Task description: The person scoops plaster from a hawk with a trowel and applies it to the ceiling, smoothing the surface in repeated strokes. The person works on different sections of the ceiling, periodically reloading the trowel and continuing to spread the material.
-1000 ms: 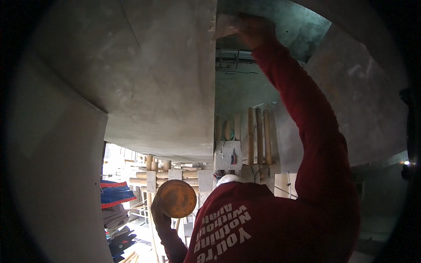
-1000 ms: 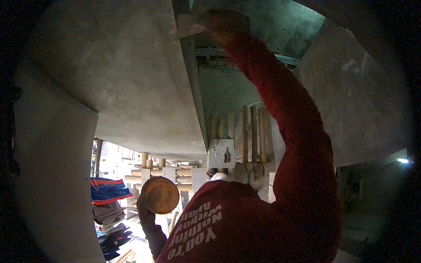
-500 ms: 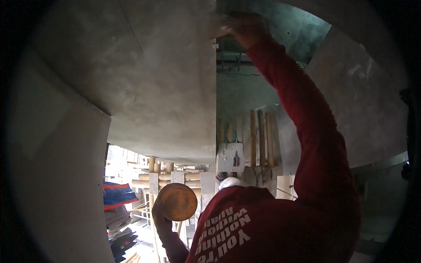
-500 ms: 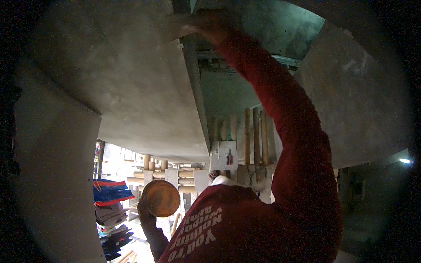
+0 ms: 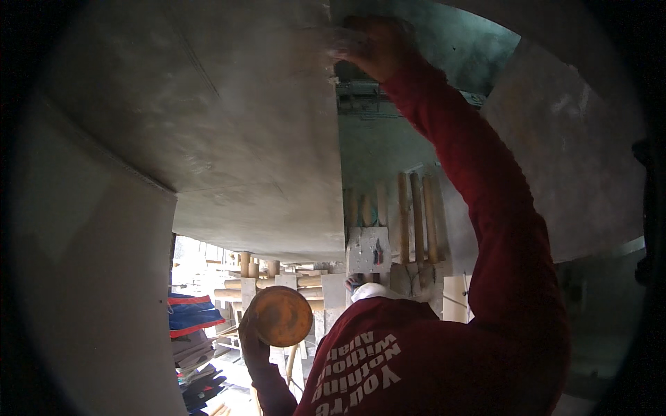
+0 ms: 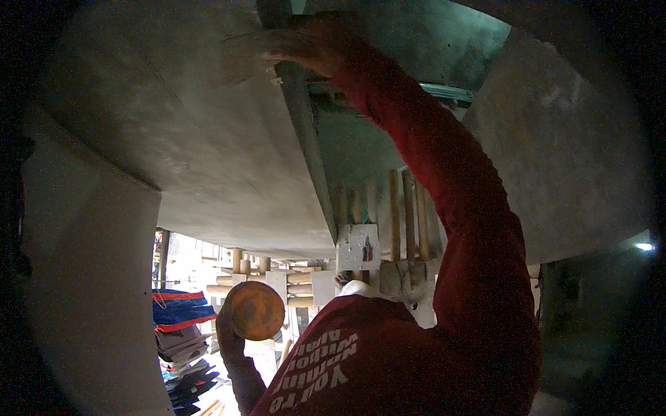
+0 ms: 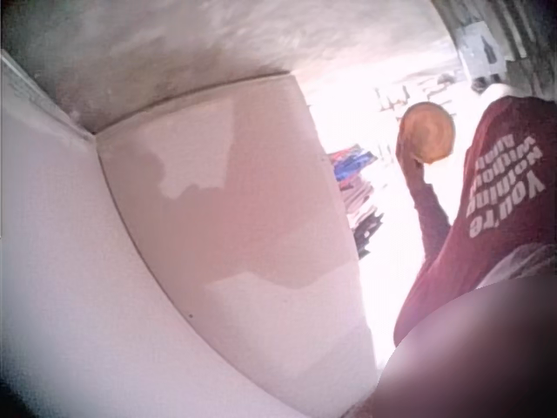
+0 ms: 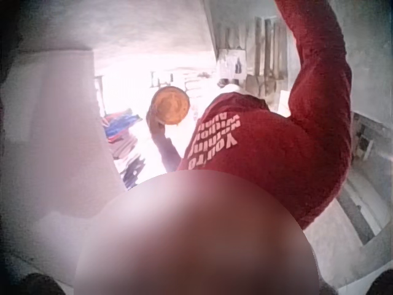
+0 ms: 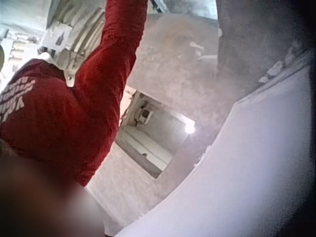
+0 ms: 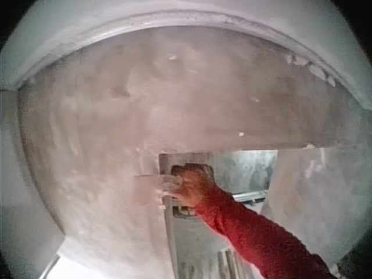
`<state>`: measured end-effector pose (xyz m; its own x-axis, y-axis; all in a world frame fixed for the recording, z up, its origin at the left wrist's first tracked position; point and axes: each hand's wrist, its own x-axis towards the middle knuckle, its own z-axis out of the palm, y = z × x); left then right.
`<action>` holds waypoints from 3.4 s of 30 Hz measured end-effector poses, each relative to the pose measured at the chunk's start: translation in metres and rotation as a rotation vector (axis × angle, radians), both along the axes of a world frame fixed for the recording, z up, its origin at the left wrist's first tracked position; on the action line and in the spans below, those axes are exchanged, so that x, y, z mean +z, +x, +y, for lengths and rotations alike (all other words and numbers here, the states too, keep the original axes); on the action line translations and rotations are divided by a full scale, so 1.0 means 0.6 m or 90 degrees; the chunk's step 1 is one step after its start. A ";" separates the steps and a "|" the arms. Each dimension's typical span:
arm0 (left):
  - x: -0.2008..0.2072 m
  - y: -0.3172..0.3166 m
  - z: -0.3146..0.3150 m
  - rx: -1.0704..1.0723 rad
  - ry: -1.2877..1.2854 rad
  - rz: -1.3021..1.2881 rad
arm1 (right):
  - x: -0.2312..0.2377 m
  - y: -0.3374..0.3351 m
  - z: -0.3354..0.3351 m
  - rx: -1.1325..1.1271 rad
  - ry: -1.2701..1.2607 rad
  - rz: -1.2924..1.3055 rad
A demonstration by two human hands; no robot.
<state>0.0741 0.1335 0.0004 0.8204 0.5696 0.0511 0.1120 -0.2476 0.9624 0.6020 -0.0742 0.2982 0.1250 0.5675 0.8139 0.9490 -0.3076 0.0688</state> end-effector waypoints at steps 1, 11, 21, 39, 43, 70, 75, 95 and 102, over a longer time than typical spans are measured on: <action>-0.002 -0.006 -0.008 0.019 0.013 -0.008 | -0.008 0.018 0.001 -0.010 -0.018 -0.013; -0.069 -0.071 0.019 -0.066 0.274 0.025 | -0.001 -0.050 -0.040 0.112 0.085 0.050; -0.038 -0.086 -0.017 0.042 0.017 0.083 | -0.075 0.076 -0.107 -0.372 -0.098 0.144; -0.017 0.030 -0.066 -0.019 -0.154 -0.014 | 0.094 -0.180 -0.088 -0.295 0.065 -0.119; -0.031 0.003 -0.075 0.023 -0.224 -0.032 | 0.049 -0.163 -0.092 -0.316 -0.062 -0.131; 0.038 0.032 -0.067 -0.017 -0.102 -0.047 | 0.006 -0.104 -0.071 0.106 0.033 -0.038; 0.018 0.019 -0.061 -0.045 0.146 -0.034 | 0.027 -0.080 -0.040 0.113 0.030 -0.135; -0.001 -0.033 -0.037 0.056 0.029 -0.006 | -0.020 0.014 -0.094 -0.044 0.110 -0.015; 0.017 -0.003 -0.028 -0.021 0.067 -0.029 | 0.003 -0.047 -0.030 0.060 0.105 -0.053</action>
